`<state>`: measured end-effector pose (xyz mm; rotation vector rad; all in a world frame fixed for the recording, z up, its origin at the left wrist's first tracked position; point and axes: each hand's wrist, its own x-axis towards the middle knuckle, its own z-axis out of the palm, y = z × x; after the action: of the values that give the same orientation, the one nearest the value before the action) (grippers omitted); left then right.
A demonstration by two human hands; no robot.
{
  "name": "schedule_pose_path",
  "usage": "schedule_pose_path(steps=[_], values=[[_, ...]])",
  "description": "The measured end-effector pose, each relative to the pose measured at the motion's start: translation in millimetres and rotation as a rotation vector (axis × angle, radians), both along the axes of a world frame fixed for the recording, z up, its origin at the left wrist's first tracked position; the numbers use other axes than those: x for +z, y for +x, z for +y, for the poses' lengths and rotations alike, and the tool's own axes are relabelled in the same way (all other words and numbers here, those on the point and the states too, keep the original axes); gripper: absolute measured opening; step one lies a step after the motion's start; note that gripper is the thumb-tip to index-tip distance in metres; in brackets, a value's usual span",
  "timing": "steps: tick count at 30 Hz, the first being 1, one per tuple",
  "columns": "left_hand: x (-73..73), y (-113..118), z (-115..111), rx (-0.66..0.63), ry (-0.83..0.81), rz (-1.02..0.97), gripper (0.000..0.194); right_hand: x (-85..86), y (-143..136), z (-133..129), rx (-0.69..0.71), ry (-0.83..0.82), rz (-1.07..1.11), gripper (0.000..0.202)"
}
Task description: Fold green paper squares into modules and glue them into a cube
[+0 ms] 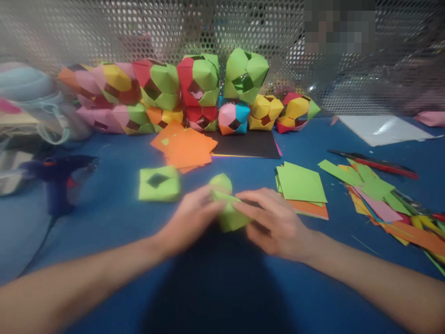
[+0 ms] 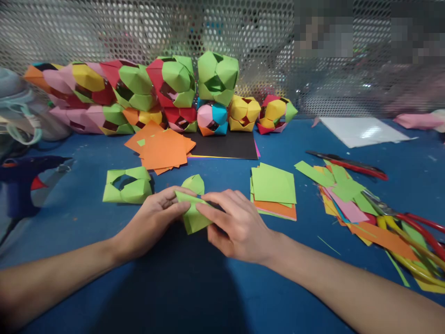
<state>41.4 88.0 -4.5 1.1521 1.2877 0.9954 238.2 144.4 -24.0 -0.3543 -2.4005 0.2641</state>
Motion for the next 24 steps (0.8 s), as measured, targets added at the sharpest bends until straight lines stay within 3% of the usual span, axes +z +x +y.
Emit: schedule_pose_path(steps=[4,9,20,24], values=[[2.4,-0.7,1.3,-0.018,0.029,0.123,0.015,2.6,0.0,-0.8,0.054,-0.104,0.038,0.032],[3.1,0.2,2.4,0.008,0.06,0.205,0.015,0.6,-2.7,0.0,-0.038,-0.168,0.156,0.019],[2.8,0.0,1.8,0.0,0.054,0.208,0.019,1.0,-4.1,1.1,-0.026,-0.182,0.158,0.025],[2.9,-0.7,1.5,-0.017,0.053,0.21,0.017,3.1,-3.5,0.3,-0.038,-0.15,0.093,0.041]])
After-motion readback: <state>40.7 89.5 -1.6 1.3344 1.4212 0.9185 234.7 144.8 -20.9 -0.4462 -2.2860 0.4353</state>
